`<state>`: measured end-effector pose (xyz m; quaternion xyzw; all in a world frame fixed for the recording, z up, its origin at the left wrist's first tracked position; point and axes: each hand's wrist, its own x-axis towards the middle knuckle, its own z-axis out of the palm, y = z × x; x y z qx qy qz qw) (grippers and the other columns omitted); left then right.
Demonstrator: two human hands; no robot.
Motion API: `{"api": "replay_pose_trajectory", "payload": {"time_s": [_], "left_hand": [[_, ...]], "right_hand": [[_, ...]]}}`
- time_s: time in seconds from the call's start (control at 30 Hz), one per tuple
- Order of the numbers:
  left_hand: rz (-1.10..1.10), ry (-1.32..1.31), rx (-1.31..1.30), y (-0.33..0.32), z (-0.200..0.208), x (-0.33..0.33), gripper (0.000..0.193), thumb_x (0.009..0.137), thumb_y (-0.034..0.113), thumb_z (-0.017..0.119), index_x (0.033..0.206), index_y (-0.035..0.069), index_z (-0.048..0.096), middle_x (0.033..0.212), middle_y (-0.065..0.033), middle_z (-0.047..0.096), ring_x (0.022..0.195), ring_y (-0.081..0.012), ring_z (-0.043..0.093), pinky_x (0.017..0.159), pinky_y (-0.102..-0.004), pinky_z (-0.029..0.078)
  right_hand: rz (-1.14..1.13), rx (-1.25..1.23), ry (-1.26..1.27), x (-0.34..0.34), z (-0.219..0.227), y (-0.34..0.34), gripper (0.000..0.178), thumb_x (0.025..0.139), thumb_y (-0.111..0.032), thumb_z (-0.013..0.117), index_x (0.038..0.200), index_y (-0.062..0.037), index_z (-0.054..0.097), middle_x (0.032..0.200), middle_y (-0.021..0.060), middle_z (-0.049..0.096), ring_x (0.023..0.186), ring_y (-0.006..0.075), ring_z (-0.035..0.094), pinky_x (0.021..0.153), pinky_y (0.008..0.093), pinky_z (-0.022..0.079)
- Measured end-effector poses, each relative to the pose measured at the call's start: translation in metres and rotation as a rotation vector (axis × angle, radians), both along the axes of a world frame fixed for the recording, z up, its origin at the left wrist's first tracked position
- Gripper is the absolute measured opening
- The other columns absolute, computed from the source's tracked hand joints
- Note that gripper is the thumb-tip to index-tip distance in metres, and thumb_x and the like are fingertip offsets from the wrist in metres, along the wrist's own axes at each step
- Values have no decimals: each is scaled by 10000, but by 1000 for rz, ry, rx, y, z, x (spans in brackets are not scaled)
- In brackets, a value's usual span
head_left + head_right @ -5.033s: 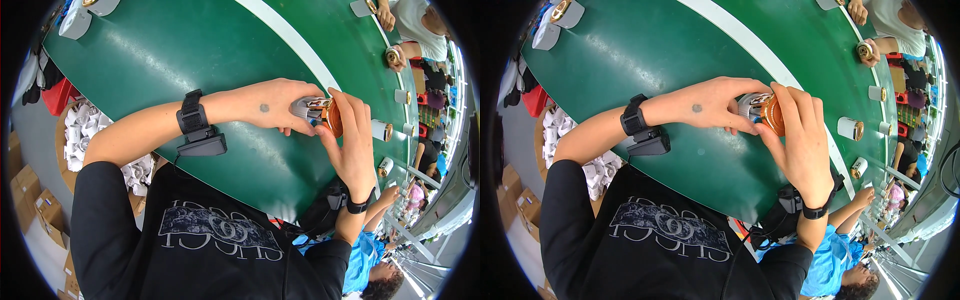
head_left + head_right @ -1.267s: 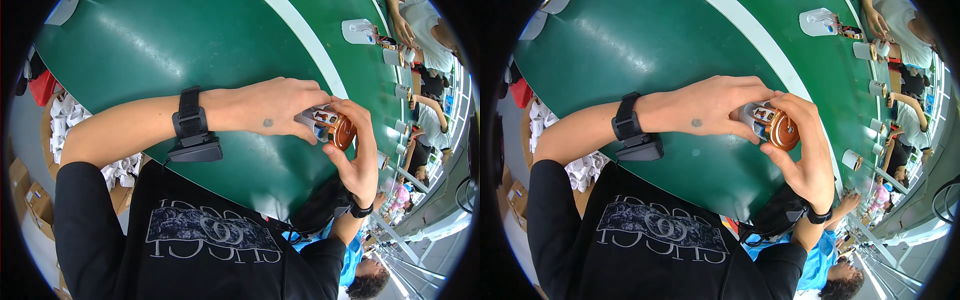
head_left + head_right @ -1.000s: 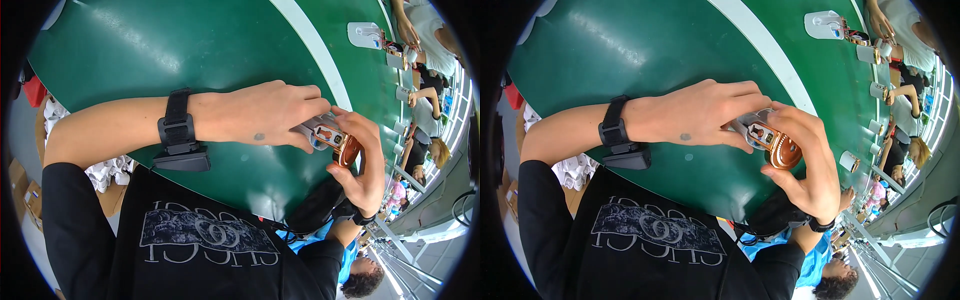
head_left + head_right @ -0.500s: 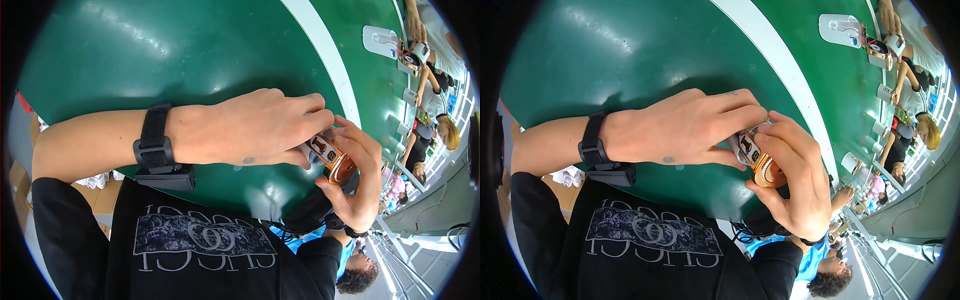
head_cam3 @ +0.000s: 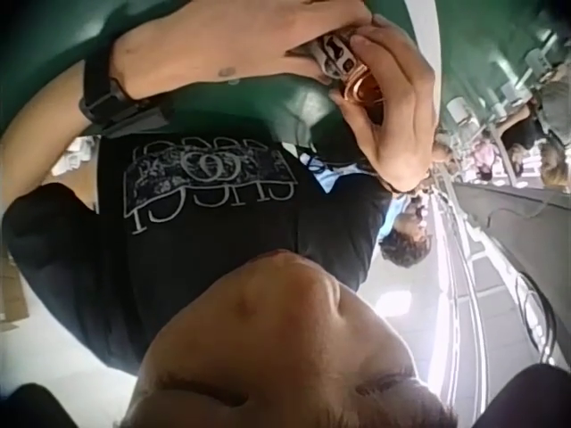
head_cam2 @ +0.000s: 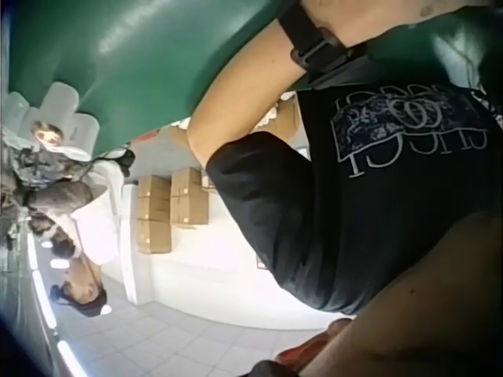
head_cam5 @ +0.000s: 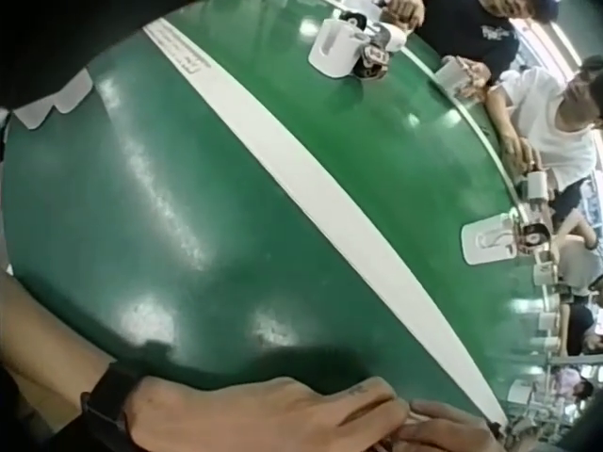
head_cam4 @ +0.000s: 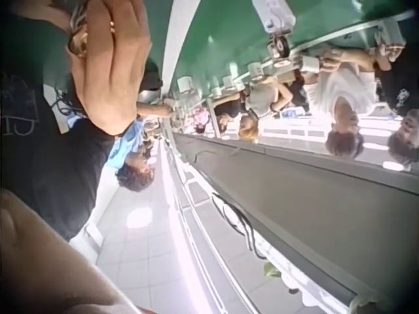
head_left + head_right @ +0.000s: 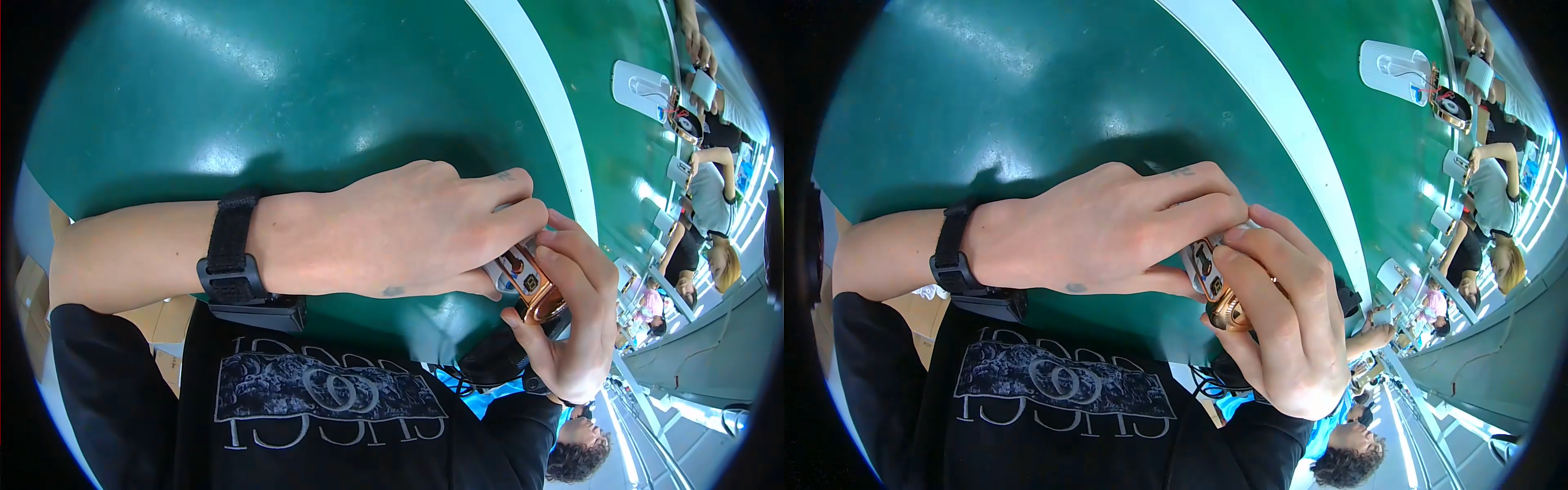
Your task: The person assembles a humidifier by hand, fitting a gold-colored cap onto a white plastic housing. They press the components together firmly and place the completed unit onto the green assembly line before repeating the process.
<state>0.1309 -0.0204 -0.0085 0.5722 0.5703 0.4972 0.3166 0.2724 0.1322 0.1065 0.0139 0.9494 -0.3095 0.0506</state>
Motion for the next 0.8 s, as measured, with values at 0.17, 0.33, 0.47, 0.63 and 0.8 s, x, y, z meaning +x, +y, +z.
{"api": "replay_pose_trajectory", "payload": {"time_s": [0.17,0.33,0.47,0.63,0.8], "left_hand": [[-16,-26,-20,2,1,-3,504,816,226,843,1162,28,534,1120,-71,576,792,-262,667,582,-333,568],[-6,-33,3,2,1,-4,529,793,273,847,1104,-56,573,1040,-148,611,783,-312,707,660,-384,598],[-7,-2,-39,2,-2,-1,553,787,284,876,1136,7,547,1081,-102,633,790,-271,700,605,-344,580],[-33,-48,-49,1,-4,0,579,783,299,882,1141,-6,545,1013,-126,657,794,-285,716,620,-361,587],[-28,-46,-62,2,-4,0,551,783,247,878,1134,-14,543,983,-139,663,811,-308,721,642,-376,589]], "right_hand": [[15,30,-29,-1,0,2,617,703,-61,857,1265,28,620,1294,225,601,1198,465,628,951,491,573],[16,63,-3,0,-5,-2,616,708,-77,858,1270,27,628,1293,224,607,1198,461,630,954,493,571],[-2,94,3,-2,-7,-5,619,658,-57,862,1240,30,671,1273,208,632,1166,455,647,933,491,587],[-27,142,-41,-2,-5,-11,605,670,-84,855,1241,30,688,1282,207,639,1168,440,650,942,484,582],[-36,166,-50,-1,-5,-12,625,665,-100,856,1252,34,690,1298,207,640,1175,427,649,947,470,578]]}}
